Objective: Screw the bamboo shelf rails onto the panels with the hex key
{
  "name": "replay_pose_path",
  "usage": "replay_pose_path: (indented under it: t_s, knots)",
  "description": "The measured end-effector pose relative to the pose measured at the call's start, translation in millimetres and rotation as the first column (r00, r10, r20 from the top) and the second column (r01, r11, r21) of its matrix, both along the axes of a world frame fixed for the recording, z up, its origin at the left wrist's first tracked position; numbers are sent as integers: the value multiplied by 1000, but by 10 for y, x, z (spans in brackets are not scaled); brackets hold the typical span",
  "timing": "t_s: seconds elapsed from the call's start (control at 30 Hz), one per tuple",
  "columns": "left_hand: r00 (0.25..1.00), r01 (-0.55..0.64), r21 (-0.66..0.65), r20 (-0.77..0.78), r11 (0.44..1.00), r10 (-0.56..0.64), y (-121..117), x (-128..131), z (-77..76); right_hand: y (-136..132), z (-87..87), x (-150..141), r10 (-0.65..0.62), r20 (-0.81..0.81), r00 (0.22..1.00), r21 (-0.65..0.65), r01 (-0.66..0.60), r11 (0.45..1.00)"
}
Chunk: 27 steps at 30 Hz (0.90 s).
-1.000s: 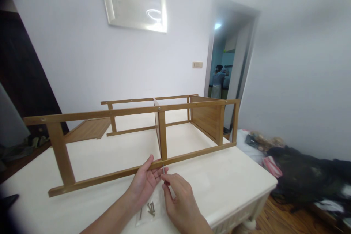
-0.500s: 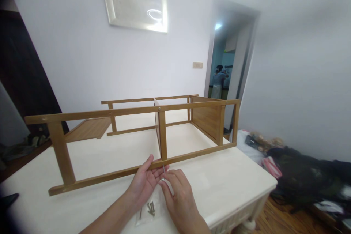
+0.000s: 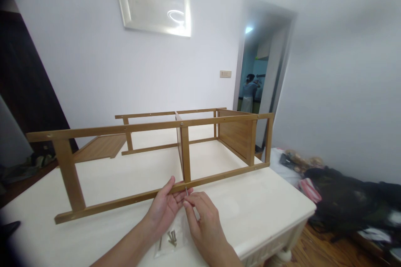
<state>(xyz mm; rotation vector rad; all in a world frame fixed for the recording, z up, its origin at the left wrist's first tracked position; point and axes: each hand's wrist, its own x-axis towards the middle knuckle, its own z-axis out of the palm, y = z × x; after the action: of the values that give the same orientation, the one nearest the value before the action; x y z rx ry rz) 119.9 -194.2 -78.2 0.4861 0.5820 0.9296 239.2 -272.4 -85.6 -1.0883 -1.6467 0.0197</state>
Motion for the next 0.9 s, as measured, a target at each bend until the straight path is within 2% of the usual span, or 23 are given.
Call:
replay_pose_path:
  t_s: [0.2,0.37,0.57,0.9]
  knots:
    - [1000,4,5,3,1000,-4,12,-5,-28,7,-33,7,5,-17,1000,-35,-5,999]
    - [999,11,6,32,1000,-11,22,-6,-40,-4,-81,23,-39,-56,998,-80,34,996]
    - [1000,-7,15,4,1000,7,33,-4,-58,-8,-66,38,64,37,997,4,-64,998]
    - [1000,-8,6,-13,1000,8,27,-4,-35,-9,-88,50,41,98,994,40,-45,998]
